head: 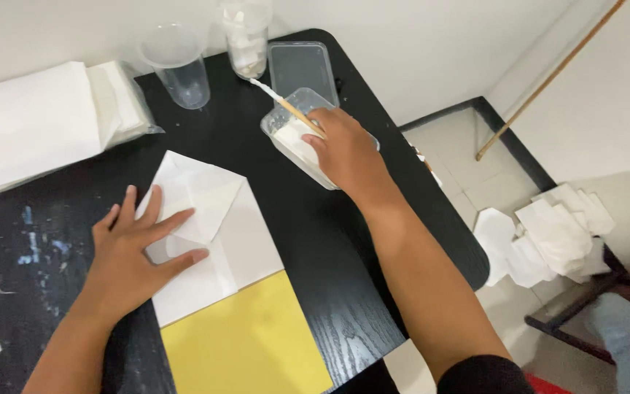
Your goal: Folding a white paper sheet and applying glue with a brush to create a paper bag or envelope
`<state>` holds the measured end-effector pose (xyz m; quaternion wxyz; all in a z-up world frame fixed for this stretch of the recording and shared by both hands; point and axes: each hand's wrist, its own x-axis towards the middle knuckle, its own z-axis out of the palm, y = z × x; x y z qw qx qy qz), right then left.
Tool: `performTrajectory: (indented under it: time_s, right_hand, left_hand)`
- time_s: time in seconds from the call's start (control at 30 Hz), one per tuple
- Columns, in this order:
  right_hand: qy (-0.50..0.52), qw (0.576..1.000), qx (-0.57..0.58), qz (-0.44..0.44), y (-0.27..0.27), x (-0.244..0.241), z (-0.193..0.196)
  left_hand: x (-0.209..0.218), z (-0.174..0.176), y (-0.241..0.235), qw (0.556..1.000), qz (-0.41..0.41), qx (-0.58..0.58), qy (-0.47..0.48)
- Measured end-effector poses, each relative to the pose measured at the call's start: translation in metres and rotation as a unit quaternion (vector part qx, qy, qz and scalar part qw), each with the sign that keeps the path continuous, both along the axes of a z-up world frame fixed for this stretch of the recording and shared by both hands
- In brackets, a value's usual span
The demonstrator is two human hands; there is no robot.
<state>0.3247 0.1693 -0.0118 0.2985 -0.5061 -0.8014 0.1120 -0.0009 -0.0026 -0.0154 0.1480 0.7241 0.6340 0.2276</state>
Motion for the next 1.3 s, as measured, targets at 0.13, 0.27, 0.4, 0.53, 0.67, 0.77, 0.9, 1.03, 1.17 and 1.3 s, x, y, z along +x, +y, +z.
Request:
performTrajectory:
  time_s: [0.13, 0.27, 0.4, 0.53, 0.67, 0.77, 0.9, 1.03, 1.17, 1.3]
  right_hand:
    - [0.006, 1.000, 0.001, 0.007, -0.007, 0.000, 0.008]
    - [0.007, 0.998, 0.045, 0.030, -0.013, -0.005, 0.013]
    - [-0.018, 0.997, 0.079, 0.020, -0.019, -0.009, 0.018]
    - [-0.015, 0.983, 0.168, 0.068, -0.009, -0.007, 0.014]
    - [-0.031, 0.970, 0.231, 0.077, -0.004, -0.004, 0.012]
    - [-0.040, 0.954, 0.284, 0.084, -0.013, -0.013, 0.028]
    - [-0.034, 0.914, 0.341, 0.216, -0.049, -0.049, 0.058]
    - [-0.050, 0.933, 0.196, 0.296, -0.067, -0.078, 0.026]
    - [-0.065, 0.939, 0.057, 0.332, -0.065, -0.086, 0.006]
    - [-0.040, 0.933, 0.007, 0.356, -0.064, -0.092, 0.000]
  left_hand:
    - [-0.001, -0.006, 0.002, 0.999, -0.008, 0.023, 0.028]
    - [-0.003, -0.007, -0.001, 0.998, -0.017, 0.049, 0.041]
    - [-0.003, -0.009, -0.001, 0.997, -0.018, 0.056, 0.040]
    - [-0.004, -0.012, 0.001, 0.991, -0.009, 0.099, 0.094]
    - [-0.002, -0.015, 0.003, 0.983, 0.009, 0.172, 0.060]
    - [-0.003, -0.017, 0.004, 0.975, 0.011, 0.212, 0.065]
    - [0.001, -0.004, 0.001, 0.980, 0.004, 0.197, 0.018]
    - [-0.001, -0.011, 0.005, 0.983, 0.006, 0.178, 0.033]
    - [0.002, -0.007, 0.005, 0.986, 0.018, 0.162, 0.026]
    - [0.006, 0.008, 0.003, 0.991, 0.019, 0.128, 0.019]
